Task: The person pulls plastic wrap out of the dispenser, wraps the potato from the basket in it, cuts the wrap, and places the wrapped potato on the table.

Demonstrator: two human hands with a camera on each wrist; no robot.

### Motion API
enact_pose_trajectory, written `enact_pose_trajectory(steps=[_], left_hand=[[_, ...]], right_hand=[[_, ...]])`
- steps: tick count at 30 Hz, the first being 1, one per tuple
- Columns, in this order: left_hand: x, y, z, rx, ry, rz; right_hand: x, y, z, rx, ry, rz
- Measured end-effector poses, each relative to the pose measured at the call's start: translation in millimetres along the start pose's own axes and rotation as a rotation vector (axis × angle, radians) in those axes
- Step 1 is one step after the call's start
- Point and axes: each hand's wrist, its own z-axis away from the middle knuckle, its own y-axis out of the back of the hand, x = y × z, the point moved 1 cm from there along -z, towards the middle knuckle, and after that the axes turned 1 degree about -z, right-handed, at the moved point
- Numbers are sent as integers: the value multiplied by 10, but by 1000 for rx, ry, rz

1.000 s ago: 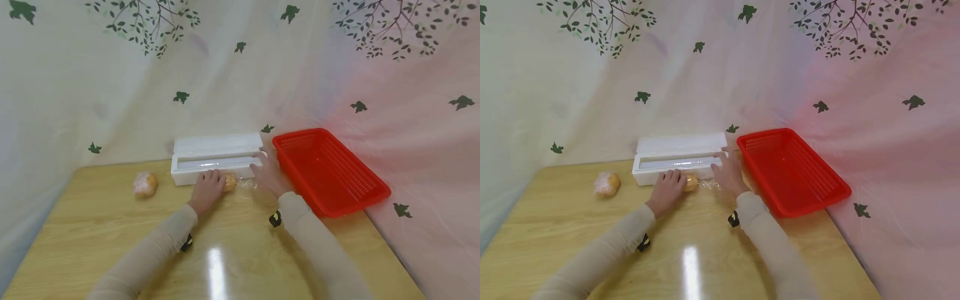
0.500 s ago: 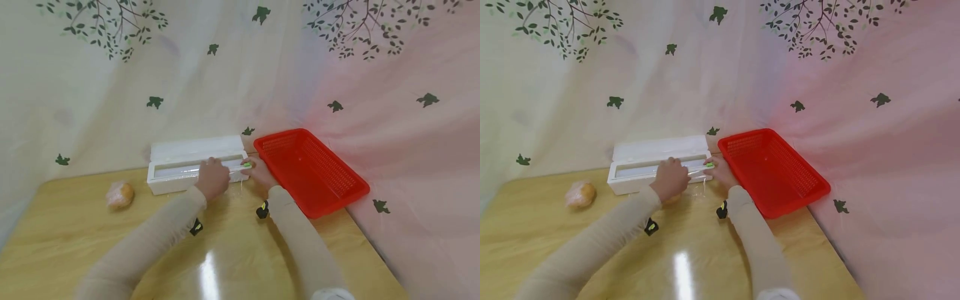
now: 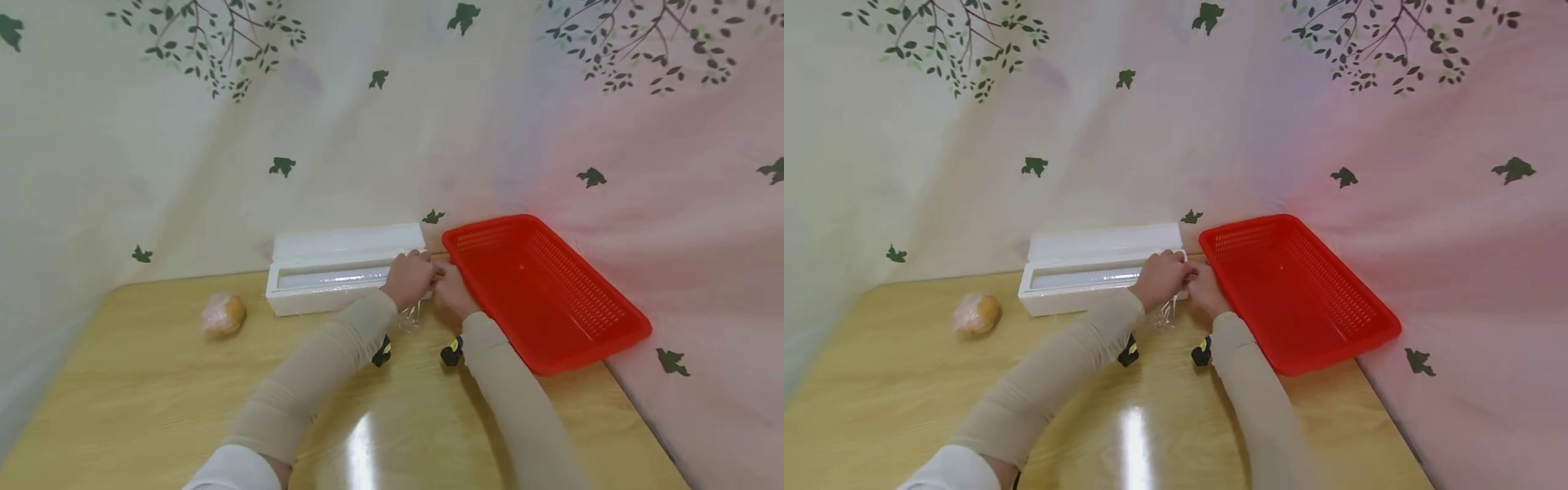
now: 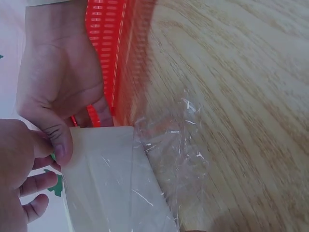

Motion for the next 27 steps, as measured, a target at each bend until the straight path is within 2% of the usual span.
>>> enact_pose_trajectory(steps=[5,10,14,20,23,27], left_hand=[[73,23,-67,-29,-74,26],[-115,19,35,-78,-98,77],[-368,54,207,-113,-120,131],[-824,151,581,-138,-168,129],[-1081,193,807,-108,-200,115],[-1453,256,1125,-59,-193,79]], right_hand=[[2,169,81,24,-25,24],[-45,182,140,10,-76,3],[-69,171,142,13,-113,-33],[-68,212,165,7,-69,-2],[-56,282,212,7,-70,32],[-43,400,244,7,-87,64]])
